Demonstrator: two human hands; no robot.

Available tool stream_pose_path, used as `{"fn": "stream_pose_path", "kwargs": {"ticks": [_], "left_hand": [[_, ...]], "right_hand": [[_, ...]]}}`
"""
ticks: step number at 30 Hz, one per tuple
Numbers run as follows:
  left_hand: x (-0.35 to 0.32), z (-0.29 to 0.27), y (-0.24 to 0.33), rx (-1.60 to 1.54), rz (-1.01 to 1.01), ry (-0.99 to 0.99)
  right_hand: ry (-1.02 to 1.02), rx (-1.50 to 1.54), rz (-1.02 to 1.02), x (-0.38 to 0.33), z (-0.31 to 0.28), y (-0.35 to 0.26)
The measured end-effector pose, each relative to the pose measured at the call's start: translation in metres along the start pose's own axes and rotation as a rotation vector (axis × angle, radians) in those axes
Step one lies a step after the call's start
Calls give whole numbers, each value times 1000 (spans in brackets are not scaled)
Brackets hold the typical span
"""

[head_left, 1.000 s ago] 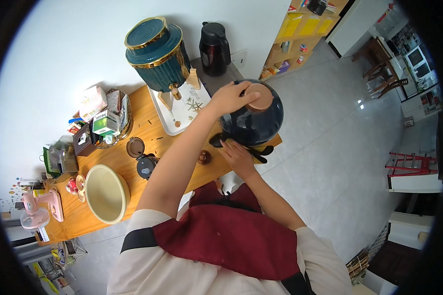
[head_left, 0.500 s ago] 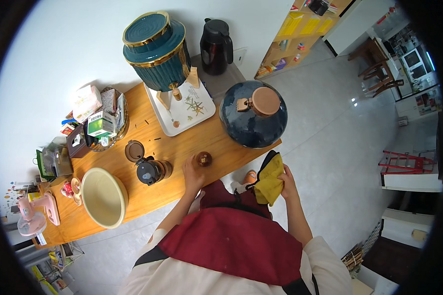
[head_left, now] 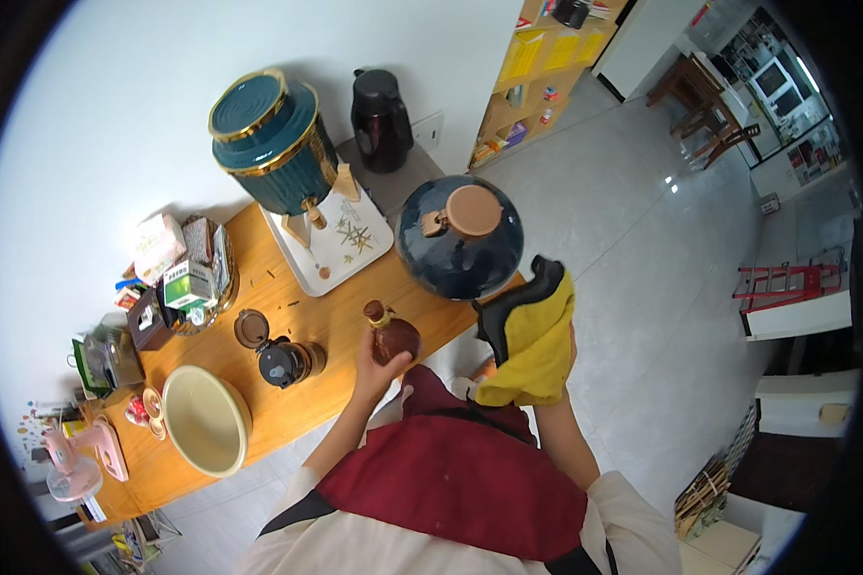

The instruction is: The person cleans a wooden shelf and several decorative ceramic jars using a yellow cloth. They wipe the shelf interior, then clean a small brown bottle and a large blue jar, placing them back on the shelf. The person also rinses the cloth at a sink and continues wiping the items.

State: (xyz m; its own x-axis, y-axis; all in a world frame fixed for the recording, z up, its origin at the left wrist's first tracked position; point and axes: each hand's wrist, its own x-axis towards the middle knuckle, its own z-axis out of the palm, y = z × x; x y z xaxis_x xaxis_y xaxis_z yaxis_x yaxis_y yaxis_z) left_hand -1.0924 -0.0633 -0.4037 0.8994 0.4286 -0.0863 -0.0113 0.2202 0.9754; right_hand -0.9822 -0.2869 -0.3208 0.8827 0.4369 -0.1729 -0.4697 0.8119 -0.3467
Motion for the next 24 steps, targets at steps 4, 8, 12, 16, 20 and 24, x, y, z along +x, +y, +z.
{"fn": "stream_pose_path", "kwargs": {"ticks": [4, 8, 12, 16, 20, 24], "left_hand": [[4, 49, 69, 123, 22, -404], [12, 114, 110, 36, 11, -698], [19, 168, 109, 75, -73, -798], [22, 244, 112, 116, -119, -795], [11, 320, 101, 24, -46, -790], [25, 387, 89, -34, -27, -810]], "right_hand": [[-259, -121, 16, -5, 12, -19], [-748, -1211, -582, 12, 81, -58], [-340, -1355, -712, -4, 78, -101], [-67, -1511, -1006, -13, 66, -166], [23, -1554, -1151, -24, 56, -228], [220, -711, -718, -29, 33, -279]]}}
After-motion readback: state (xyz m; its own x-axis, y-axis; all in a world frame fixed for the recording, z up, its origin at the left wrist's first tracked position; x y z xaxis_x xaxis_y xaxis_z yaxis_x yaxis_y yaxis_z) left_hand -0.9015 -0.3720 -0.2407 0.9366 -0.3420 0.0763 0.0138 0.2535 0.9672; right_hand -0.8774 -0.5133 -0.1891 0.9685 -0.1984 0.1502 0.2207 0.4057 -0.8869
